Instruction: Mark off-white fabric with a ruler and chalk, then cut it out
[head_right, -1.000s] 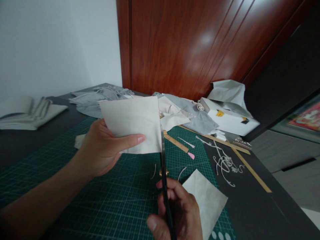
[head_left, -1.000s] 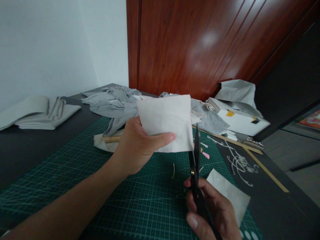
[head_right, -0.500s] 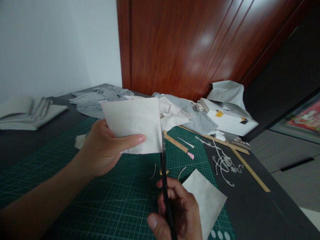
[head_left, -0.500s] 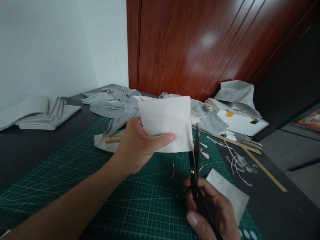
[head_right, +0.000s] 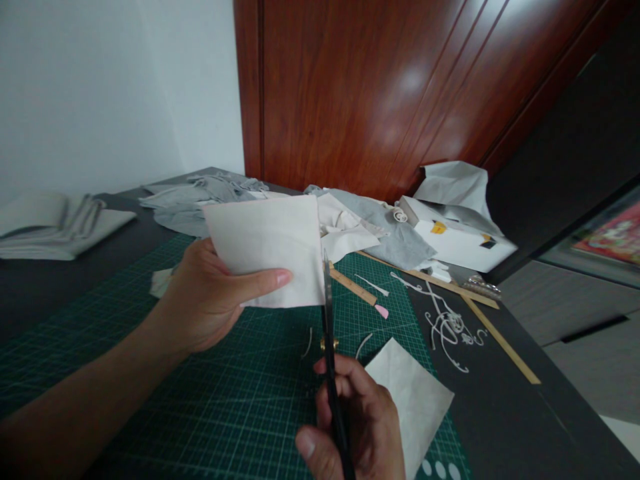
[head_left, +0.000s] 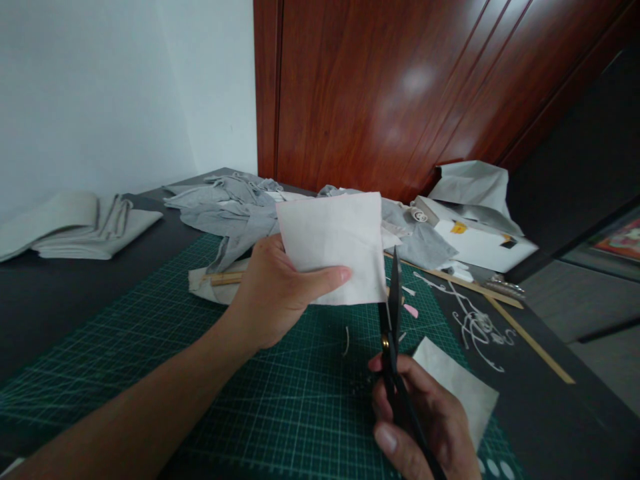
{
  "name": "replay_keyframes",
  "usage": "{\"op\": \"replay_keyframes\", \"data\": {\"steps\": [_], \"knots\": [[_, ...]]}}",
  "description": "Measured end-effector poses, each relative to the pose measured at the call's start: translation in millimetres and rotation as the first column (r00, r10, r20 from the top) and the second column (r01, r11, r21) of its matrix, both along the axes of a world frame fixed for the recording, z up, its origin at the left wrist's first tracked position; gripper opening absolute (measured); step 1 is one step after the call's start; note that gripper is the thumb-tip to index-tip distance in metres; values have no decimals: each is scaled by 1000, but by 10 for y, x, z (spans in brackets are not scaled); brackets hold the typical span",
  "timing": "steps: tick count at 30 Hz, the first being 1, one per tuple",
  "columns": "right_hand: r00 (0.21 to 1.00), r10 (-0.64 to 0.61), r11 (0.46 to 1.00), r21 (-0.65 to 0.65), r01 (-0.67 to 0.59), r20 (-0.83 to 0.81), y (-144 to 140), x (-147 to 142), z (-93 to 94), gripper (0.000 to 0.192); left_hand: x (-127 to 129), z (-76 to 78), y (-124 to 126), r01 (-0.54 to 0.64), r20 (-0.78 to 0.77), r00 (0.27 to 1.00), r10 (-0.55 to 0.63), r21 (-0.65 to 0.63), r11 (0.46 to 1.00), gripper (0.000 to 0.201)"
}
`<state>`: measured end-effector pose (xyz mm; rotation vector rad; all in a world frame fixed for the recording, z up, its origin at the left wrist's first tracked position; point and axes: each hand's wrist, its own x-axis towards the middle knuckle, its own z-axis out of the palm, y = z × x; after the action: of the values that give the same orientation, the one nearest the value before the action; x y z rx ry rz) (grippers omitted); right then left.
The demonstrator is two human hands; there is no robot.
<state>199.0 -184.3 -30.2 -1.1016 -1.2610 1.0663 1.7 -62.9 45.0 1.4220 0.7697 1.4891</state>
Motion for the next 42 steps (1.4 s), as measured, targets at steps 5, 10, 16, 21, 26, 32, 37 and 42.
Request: {"op": "replay_keyframes", "data": {"steps": [5,10,16,21,26,32,37,42], "knots": [[1000,-10,1000,1,10,-17,2,-8,-3,51,-3,-10,-3,5,17,1000,-5,-6,1000,44],[1000,-9,1000,0,9,-1,7,-3,1,51,3,-10,-12,12,30,999,-12,-7,1000,43],[999,20,1000,19,-21,27,19,10,11,50,1,6,-9,25,37,999,-25,-6,1000,41],[1000,-11,1000,-11,11,-8,1,-19,8,52,-14,-8,7,2,3,1000,-2,-13,1000,44],[1000,-8,999,-31,8,-21,-10,-36,30,51,-9,-17,-6,4,7,1000,-4,-7,1000,43],[999,-28,999,-33,27,-20,-18,-40,30,52,-2,-1,-12,14,-3,1000,-14,0,1000,39],[1000,-17,999,-33,17,-4,-16,-36,34,50,-11,-13,-6,-7,-15,1000,8,13,1000,41],[1000,-22,999,-39,22,-8,-8,-27,46,52,-10,-19,-4,-21,-17,1000,21,12,1000,43]]}}
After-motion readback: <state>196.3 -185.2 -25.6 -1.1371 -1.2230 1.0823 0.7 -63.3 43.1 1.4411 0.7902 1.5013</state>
